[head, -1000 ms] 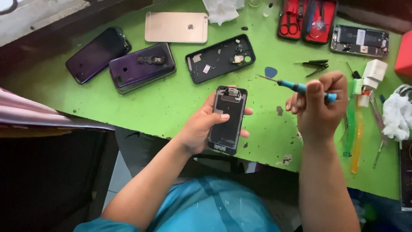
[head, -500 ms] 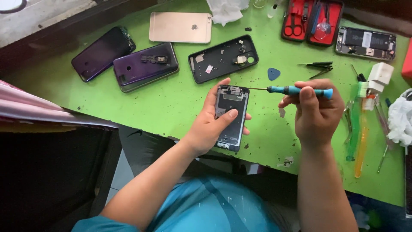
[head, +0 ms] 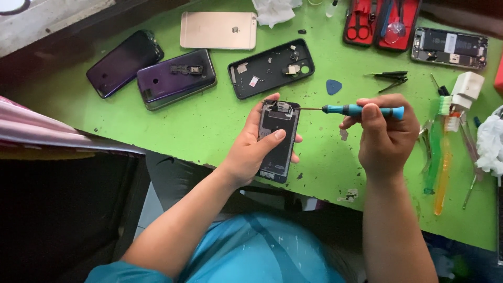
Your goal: Using a precision screwdriver to remove screws and disassemble a mobile phone on a repair bench.
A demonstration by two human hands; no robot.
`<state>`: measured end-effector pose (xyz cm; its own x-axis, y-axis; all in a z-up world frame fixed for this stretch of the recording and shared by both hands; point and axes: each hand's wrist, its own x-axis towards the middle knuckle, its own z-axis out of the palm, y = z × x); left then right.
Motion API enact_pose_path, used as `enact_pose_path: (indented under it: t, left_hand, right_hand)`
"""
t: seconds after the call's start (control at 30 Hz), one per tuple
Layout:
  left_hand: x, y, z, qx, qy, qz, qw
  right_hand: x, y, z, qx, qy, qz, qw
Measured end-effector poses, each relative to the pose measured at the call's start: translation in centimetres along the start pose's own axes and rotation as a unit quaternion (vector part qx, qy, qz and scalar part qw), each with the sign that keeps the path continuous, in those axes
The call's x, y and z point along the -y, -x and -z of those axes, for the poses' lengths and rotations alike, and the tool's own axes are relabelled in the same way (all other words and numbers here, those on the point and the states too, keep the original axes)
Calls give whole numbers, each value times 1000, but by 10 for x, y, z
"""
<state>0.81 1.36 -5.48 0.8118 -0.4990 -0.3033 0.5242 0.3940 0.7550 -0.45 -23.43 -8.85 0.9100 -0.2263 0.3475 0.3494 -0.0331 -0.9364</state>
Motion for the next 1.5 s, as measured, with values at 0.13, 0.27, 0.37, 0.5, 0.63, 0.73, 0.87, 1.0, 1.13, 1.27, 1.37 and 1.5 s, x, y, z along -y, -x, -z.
enact_pose_path:
  t: [0.13, 0.27, 0.37, 0.5, 0.63, 0.73, 0.87, 1.0, 1.13, 1.27, 1.37, 1.5]
  left_hand:
    - [4, 0, 2, 9, 1, -8, 1000]
    - [4, 0, 0, 9, -5, -15, 1000]
    - [4, -1, 1, 11, -8, -18, 1000]
    - [13, -4, 5, 9, 7, -23, 1000]
    - [1, 1, 1, 15, -18, -2, 1000]
    - [3, 1, 1, 10, -11, -4, 1000]
    - [7, -2, 3, 10, 4, -22, 1000]
    - [5, -1, 2, 11, 5, -16, 1000]
    - [1, 1, 2, 7, -12, -6, 1000]
    - [5, 0, 1, 14, -44, 3, 999]
    - [6, 0, 1, 29, -50, -8, 998]
    - [12, 1, 0, 38, -67, -40, 996]
  right_hand:
    - [1, 0, -1, 12, 6, 9, 1000]
    - [3, 0, -2, 23, 14, 12, 1000]
    - [3, -2, -2, 25, 17, 18, 999]
    - [1, 0, -2, 4, 31, -1, 1000]
    - [2, -2, -2, 27, 22, 19, 999]
    - [2, 0, -1, 26, 22, 10, 999]
    - [0, -1, -1, 26, 19, 11, 999]
    - [5, -2, -3, 29, 37, 9, 999]
    - [4, -3, -1, 39, 29, -1, 999]
    - [13, -7, -1, 53, 31, -37, 997]
    - [21, -9, 1, 64, 47, -11, 997]
    - [14, -9, 12, 71, 124, 24, 989]
